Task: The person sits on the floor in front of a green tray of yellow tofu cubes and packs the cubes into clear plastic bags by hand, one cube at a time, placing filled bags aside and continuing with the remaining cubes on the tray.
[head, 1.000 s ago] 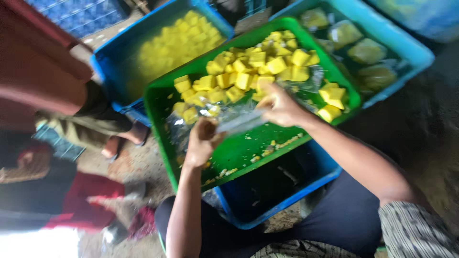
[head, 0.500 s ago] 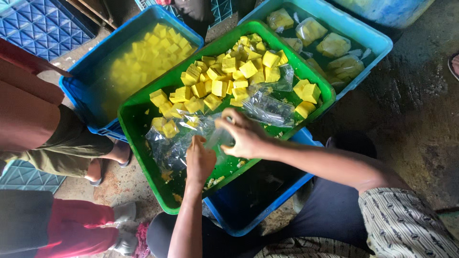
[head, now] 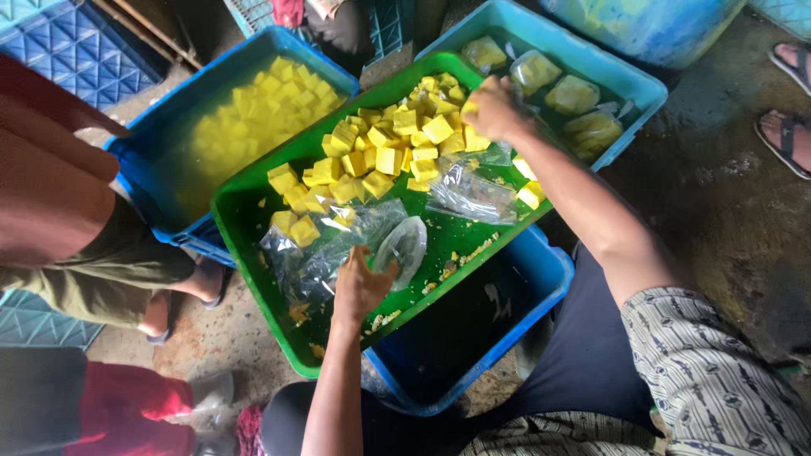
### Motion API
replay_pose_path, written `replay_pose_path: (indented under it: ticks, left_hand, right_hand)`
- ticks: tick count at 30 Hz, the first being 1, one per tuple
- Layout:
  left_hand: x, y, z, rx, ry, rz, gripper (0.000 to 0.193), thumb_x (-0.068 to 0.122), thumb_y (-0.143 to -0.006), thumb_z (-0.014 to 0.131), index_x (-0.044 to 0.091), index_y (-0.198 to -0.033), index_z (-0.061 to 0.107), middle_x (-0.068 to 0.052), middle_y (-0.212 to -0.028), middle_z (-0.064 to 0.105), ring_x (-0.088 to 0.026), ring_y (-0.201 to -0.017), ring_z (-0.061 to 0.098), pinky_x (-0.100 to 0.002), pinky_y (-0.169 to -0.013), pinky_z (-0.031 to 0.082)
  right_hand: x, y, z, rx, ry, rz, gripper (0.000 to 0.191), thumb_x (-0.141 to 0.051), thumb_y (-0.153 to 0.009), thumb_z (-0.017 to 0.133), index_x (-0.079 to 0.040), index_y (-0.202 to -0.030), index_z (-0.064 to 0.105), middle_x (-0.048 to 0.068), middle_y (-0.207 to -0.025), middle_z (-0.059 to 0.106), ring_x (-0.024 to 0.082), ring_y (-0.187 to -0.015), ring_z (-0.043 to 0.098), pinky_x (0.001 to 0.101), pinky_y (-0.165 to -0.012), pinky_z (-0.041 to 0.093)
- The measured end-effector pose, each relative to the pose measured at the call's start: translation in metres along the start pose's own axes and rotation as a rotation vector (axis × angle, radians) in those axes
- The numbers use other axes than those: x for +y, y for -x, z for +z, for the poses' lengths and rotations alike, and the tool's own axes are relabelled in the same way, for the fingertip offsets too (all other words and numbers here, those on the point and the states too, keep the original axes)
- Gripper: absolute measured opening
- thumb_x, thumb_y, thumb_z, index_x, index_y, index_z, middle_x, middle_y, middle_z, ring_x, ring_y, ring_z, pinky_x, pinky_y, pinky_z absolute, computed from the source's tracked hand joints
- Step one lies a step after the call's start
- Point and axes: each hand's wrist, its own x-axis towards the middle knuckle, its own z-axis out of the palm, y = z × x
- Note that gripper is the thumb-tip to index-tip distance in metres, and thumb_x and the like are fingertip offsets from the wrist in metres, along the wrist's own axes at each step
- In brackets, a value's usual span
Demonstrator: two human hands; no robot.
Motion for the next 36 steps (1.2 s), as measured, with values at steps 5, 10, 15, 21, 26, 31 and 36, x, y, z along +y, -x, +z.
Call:
replay_pose_path:
  ticks: [5, 10, 15, 21, 26, 31, 36]
  left_hand:
    - [0.002, 0.002, -0.004, 0.05, 0.034, 0.033, 0.065, 0.039, -0.08, 0.079, -0.004, -0.124, 0.059, -0.031, -0.118, 0.068, -0.043, -0.108, 0.069, -0.045, -0.094, 0.054]
    - [-0.009, -0.002, 0.003, 0.047, 0.041, 0.059, 0.061, 0.038, -0.081, 0.079, -0.003, -0.122, 0.06, -0.031, -0.116, 0.069, -0.044, -0.105, 0.069, -0.046, -0.089, 0.054]
    - [-0.017, -0.01, 0.013, 0.178, 0.023, 0.236, 0.053, 0.031, -0.079, 0.083, -0.004, -0.113, 0.063, -0.031, -0.107, 0.07, -0.047, -0.099, 0.068, -0.048, -0.084, 0.055]
    - [-0.035, -0.012, 0.009, -0.06, 0.314, 0.12, 0.039, 0.014, -0.079, 0.07, 0.003, -0.115, 0.062, -0.024, -0.087, 0.07, -0.043, -0.077, 0.073, -0.048, -0.067, 0.056]
    - [-0.043, -0.019, 0.022, 0.036, 0.18, 0.239, 0.031, 0.011, -0.081, 0.069, 0.003, -0.111, 0.066, -0.022, -0.077, 0.07, -0.035, -0.068, 0.07, -0.043, -0.064, 0.053]
    - [-0.037, -0.02, 0.032, 0.07, 0.111, 0.328, 0.038, 0.016, -0.077, 0.078, -0.001, -0.108, 0.064, -0.02, -0.078, 0.069, -0.03, -0.068, 0.07, -0.04, -0.061, 0.053]
    - [-0.031, -0.009, 0.023, -0.035, 0.155, 0.199, 0.038, 0.024, -0.077, 0.082, -0.001, -0.101, 0.066, -0.019, -0.075, 0.071, -0.028, -0.067, 0.072, -0.038, -0.061, 0.055]
  right_hand:
    - [-0.009, 0.017, -0.006, -0.158, -0.382, 0.055, 0.059, -0.027, -0.078, 0.083, -0.01, -0.128, 0.056, 0.015, -0.129, 0.062, 0.037, -0.115, 0.062, 0.049, -0.094, 0.052]
    - [-0.001, -0.002, -0.036, -0.429, -0.395, -0.057, 0.054, -0.026, -0.071, 0.085, -0.009, -0.12, 0.071, 0.012, -0.121, 0.069, 0.028, -0.11, 0.066, 0.0432, -0.094, 0.05]
    - [0.012, -0.003, -0.009, -0.503, -0.201, -0.149, 0.042, -0.032, -0.091, 0.068, 0.001, -0.117, 0.071, 0.021, -0.111, 0.073, 0.034, -0.108, 0.07, 0.0446, -0.096, 0.055]
    - [0.017, 0.014, 0.004, -0.471, -0.16, -0.186, 0.053, -0.027, -0.079, 0.077, -0.001, -0.123, 0.063, 0.024, -0.123, 0.065, 0.037, -0.113, 0.063, 0.0457, -0.094, 0.051]
    - [0.012, 0.038, -0.005, -0.472, -0.2, -0.177, 0.078, -0.024, -0.068, 0.088, -0.003, -0.133, 0.05, 0.024, -0.126, 0.062, 0.037, -0.115, 0.06, 0.0482, -0.095, 0.05]
    - [0.005, 0.046, -0.006, -0.477, -0.094, -0.238, 0.072, -0.018, -0.074, 0.089, -0.004, -0.134, 0.052, 0.027, -0.123, 0.062, 0.04, -0.11, 0.062, 0.0493, -0.089, 0.052]
    - [-0.001, 0.06, -0.034, -0.575, -0.828, 0.176, 0.057, -0.013, -0.089, 0.068, -0.012, -0.144, 0.053, 0.02, -0.121, 0.066, 0.031, -0.105, 0.07, 0.0432, -0.085, 0.057]
